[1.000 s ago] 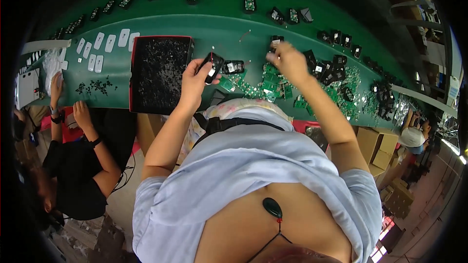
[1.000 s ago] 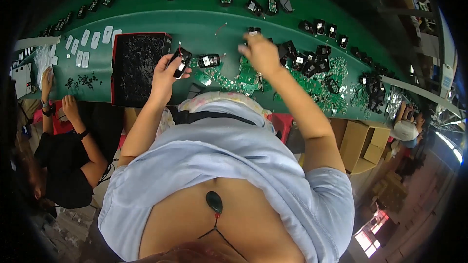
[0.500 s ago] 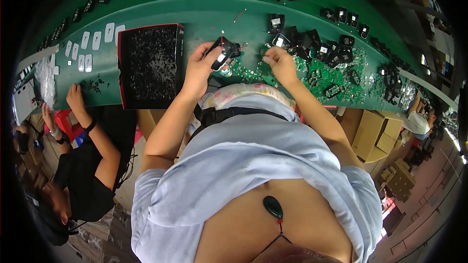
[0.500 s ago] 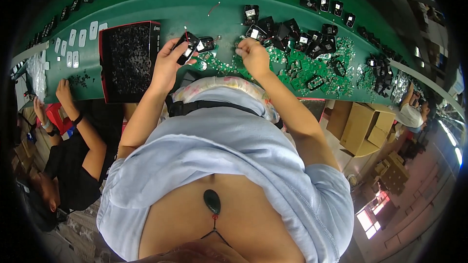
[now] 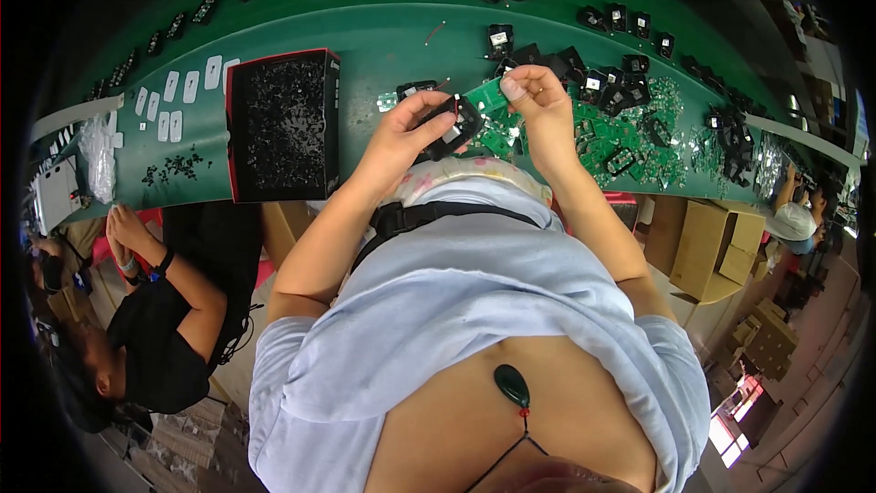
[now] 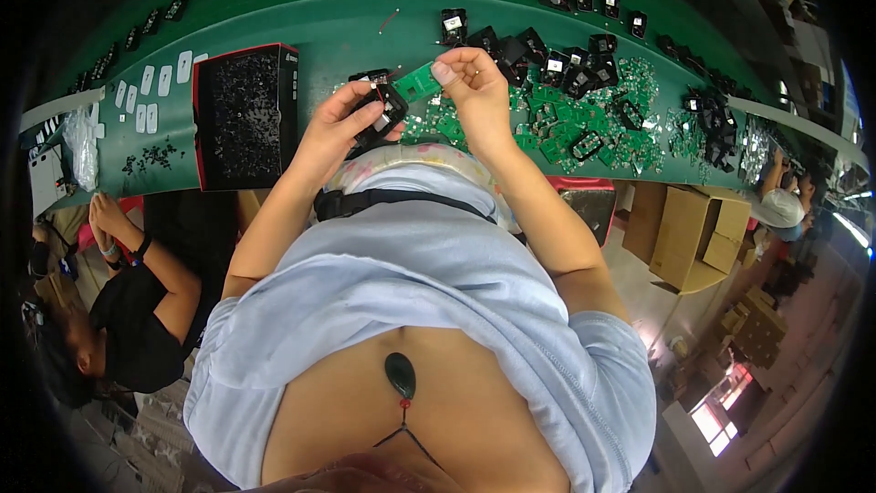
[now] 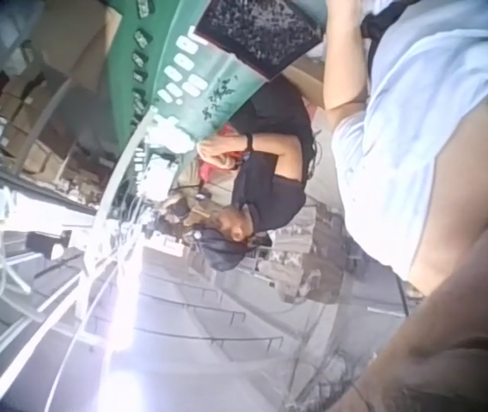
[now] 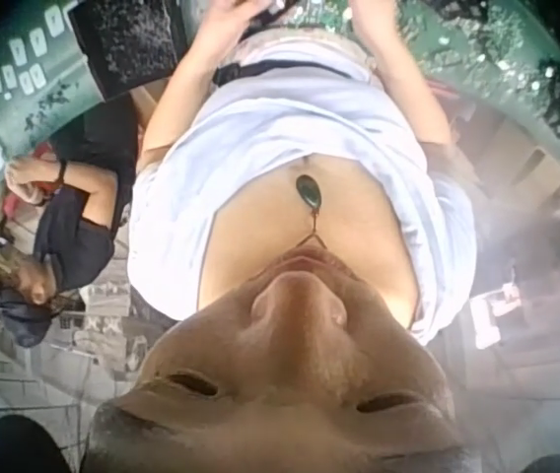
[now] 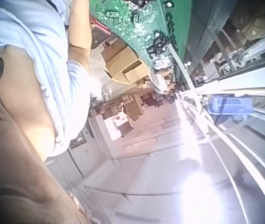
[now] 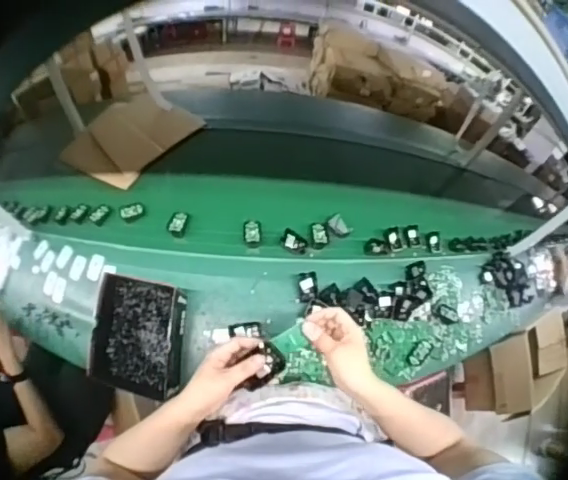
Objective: The person assembles electronic circuit boards into plastic housings by hand, securing them with screws.
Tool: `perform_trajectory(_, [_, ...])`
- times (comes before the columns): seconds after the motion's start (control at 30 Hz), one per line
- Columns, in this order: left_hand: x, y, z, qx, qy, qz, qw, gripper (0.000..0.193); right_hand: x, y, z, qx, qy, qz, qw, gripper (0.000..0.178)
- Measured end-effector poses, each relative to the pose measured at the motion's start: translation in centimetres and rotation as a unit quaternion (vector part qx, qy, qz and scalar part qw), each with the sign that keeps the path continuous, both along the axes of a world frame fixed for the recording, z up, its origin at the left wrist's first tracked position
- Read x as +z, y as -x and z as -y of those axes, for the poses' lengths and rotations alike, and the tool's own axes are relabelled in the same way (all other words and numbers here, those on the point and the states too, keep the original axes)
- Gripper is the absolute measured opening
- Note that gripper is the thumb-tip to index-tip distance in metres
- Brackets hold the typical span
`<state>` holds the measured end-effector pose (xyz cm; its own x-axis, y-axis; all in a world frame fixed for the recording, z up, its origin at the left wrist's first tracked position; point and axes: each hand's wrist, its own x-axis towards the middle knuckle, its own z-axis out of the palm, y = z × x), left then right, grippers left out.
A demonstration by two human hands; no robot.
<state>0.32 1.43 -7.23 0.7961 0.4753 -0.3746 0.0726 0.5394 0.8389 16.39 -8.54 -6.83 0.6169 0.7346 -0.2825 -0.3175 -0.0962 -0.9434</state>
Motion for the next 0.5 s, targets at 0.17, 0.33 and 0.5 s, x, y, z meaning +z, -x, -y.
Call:
perform_trajectory(0.17, [2.2, 0.6, 0.1, 0.022, 0.184, 0.035, 0.982, 0.024, 0.9, 0.5, 2.0, 0.085, -0.033, 0.209, 0.974, 0.01])
perform_trajectory(0.33, [3.5, 1.0, 0.3, 0.051, 0.178, 0.02, 0.982, 0.022, 0.6, -0.3, 2.4, 0.168, -0.078, 0.555, 0.811, 0.01])
perform_trajectory(0.5, [3.1, 0.5, 1.2, 0.103, -0.002, -0.046, 0.994, 0.016, 0.5, 0.5, 2.0, 0.106, 0.013, 0.446, 0.889, 0.012])
